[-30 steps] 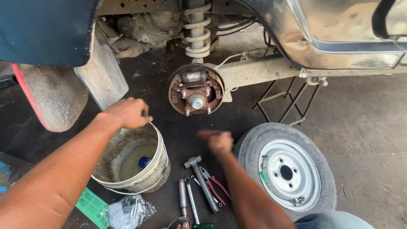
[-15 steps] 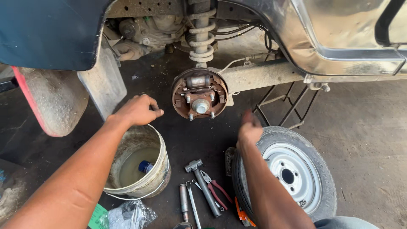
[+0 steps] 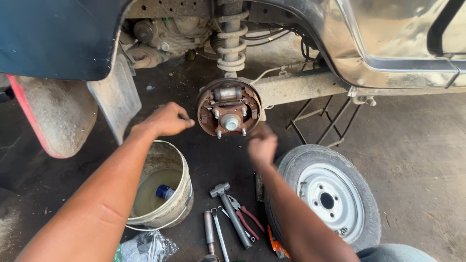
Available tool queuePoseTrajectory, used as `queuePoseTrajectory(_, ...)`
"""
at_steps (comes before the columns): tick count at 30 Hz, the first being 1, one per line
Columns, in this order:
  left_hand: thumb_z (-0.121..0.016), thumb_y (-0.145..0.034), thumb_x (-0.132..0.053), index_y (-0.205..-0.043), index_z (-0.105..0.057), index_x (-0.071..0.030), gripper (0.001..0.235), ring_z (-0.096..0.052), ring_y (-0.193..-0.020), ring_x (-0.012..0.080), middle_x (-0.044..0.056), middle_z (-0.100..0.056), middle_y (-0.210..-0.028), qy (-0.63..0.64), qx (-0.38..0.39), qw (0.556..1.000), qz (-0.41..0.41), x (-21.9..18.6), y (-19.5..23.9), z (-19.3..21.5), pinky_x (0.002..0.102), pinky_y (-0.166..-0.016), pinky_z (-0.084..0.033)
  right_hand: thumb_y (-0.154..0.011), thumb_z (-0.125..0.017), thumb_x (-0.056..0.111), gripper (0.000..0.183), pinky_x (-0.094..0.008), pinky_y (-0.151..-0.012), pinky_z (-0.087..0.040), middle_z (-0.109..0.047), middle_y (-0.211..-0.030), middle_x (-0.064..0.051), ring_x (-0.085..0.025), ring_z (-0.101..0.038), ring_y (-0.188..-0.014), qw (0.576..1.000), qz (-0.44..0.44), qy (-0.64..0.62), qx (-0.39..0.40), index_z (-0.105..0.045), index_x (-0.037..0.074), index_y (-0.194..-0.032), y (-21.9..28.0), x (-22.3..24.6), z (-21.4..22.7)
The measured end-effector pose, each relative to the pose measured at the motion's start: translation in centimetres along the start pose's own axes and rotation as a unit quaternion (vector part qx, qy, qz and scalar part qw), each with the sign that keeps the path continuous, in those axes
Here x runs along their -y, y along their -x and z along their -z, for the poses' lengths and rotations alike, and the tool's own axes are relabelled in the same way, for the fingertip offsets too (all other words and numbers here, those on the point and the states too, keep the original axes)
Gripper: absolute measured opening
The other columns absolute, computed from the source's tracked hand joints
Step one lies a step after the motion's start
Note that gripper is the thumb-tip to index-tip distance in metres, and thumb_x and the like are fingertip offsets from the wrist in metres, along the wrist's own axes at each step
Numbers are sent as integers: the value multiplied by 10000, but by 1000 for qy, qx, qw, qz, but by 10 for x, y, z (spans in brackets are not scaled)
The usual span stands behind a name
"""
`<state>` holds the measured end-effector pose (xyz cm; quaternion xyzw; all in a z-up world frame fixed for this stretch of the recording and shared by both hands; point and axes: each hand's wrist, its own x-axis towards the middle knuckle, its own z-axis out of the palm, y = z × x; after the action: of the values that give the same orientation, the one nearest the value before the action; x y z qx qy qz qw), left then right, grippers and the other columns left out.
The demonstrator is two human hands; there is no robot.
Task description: The person cleans the exposed brake assembly of a vehicle using a green abrasive pad. They repeatedly scrub the brake drum, backing plate, and wheel studs while the vehicle is elevated. Tools and a bucket are visible on the ground nearby.
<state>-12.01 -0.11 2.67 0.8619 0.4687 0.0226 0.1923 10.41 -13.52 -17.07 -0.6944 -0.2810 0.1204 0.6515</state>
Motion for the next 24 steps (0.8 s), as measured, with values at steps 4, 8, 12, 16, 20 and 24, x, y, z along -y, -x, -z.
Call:
queuePoseTrajectory(4,-763,-851,-413,-1106,-799,-118,392,-692,-1155,342,184,-754,-1172,21,-19,1000,-9,3,-7,2,440,-1021,-511,-894,-594,118,358,-338,-984,-518,-770,-1110,-54,-216,-730,-1072,891,-55,319,319,-850,236,-1114,33,13,27)
queuePoseTrajectory(8,-768,-852,-421,-1089,-810,-108,395,-726,-1089,337,188,-775,-1108,53,-35,998,-4,14,-10,6,432,-992,-530,-955,-641,230,250,-340,-931,-550,-790,-1118,-111,-224,-745,-1065,979,-155,114,66,-807,131,-1115,-4,30,56)
queuePoseTrajectory(12,-760,-839,-451,-1070,-812,-99,424,-734,-1073,326,179,-777,-1091,117,-88,989,-8,10,-14,12,429,-977,-538,-971,-710,322,325,-417,-870,-588,-763,-1061,-221,-403,-723,-1065,992,-125,17,32,-778,47,-1129,-42,72,60)
queuePoseTrajectory(16,-638,-919,-559,-1156,-758,-89,540,-724,-1106,315,172,-767,-1138,181,-131,975,10,-19,-20,19,436,-993,-536,-900,-634,185,329,-404,-976,-537,-763,-1129,-221,-315,-725,-1080,980,69,176,69,-765,24,-1156,-65,75,54)
queuePoseTrajectory(20,-561,-947,-613,-1269,-689,-107,613,-684,-1179,300,141,-732,-1227,192,-99,976,16,-52,-26,21,450,-1031,-501,-818,-566,-2,523,-437,-1048,-514,-680,-1220,-311,-379,-692,-1119,946,49,284,148,-612,22,-1338,-70,96,56)
queuePoseTrajectory(24,-483,-974,-639,-1375,-612,-112,674,-620,-1296,344,199,-670,-1344,177,-79,981,2,-66,-42,7,478,-1095,-491,-950,-625,171,404,-436,-1068,-470,-696,-1223,-233,-333,-679,-1151,928,3,300,219,-636,107,-1348,-62,152,61)
